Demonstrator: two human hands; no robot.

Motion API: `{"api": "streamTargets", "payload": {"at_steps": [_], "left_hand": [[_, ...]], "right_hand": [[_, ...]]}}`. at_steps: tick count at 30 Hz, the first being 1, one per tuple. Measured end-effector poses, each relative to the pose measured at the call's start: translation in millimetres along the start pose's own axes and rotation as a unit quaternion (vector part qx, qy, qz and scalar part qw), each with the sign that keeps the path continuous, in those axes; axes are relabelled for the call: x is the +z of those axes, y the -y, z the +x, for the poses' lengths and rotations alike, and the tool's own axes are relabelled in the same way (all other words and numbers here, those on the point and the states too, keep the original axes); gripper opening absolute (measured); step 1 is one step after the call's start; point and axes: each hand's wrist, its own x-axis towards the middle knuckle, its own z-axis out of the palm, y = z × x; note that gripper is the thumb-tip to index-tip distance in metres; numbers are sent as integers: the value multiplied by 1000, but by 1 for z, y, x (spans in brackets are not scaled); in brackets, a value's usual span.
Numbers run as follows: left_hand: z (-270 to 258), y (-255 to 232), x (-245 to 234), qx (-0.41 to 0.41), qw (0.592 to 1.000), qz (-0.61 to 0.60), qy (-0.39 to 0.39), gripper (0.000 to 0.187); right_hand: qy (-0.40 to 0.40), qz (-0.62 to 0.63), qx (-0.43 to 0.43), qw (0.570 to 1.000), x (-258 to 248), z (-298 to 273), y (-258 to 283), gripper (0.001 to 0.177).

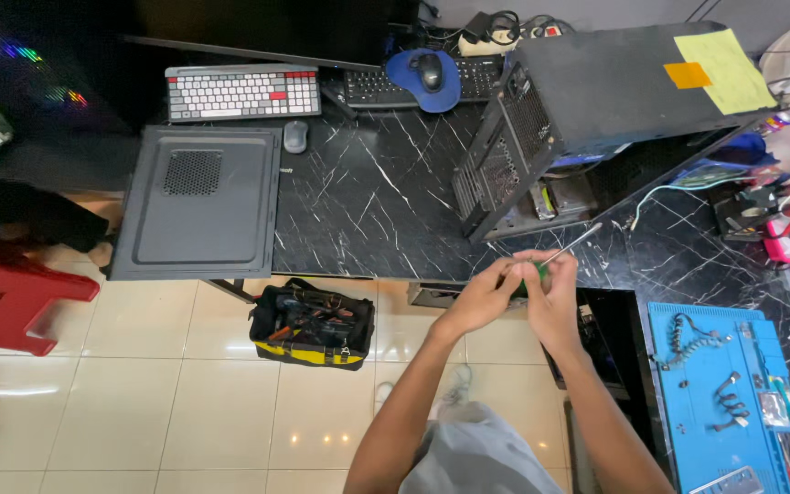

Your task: The person uses a screwdriver to remove screws from the side panel of a desktop computer case. They remove the panel, reach inside to adjust internal components and cables, then replace the panel and fasten the screws back in place.

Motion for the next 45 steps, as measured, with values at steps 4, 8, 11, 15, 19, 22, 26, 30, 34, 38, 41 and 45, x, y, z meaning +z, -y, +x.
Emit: {"api": "streamTargets", "payload": {"at_steps": [4, 8, 11, 15, 19, 22, 26, 30, 34, 38, 41, 45], "left_hand": [[-39, -72, -16, 15, 999, -30, -27, 44], [-19, -55, -32, 63, 920, 259, -287, 44], [-16, -55, -48, 68, 879, 268, -388, 43], [-9, -61, -58, 63, 847, 261, -460, 42], [3, -60, -54, 43, 833, 278, -476, 39], [16, -52, -47, 15, 839, 269, -472, 44], [33, -5, -32, 63, 758, 344, -550, 33], [35, 89, -21, 68, 679, 400, -612, 24], [51, 114, 17, 55, 689, 412, -594, 23], [71, 114, 58, -86, 772, 427, -464, 33], [85, 87, 84, -130, 831, 410, -354, 38], [106, 79, 113, -155, 892, 355, -233, 35]], "right_hand": [[56, 27, -6, 998, -6, 17, 18, 30], [81, 83, -43, 992, -9, 53, 13, 24], [80, 123, -29, 989, -8, 72, 24, 30], [56, 171, 29, 983, -7, 99, 13, 30], [66, 180, 75, 979, -10, 113, -11, 29], [80, 145, 100, 981, -11, 104, -27, 22], [187, 38, 92, 977, -16, 92, -52, 25], [287, 89, 123, 946, -18, 80, -97, 32], [298, 187, 122, 928, -12, 70, -156, 57], [201, 217, 152, 943, -19, 56, -149, 49], [152, 174, 164, 959, -27, 53, -159, 38], [166, 126, 231, 950, -26, 41, -228, 39]]}}
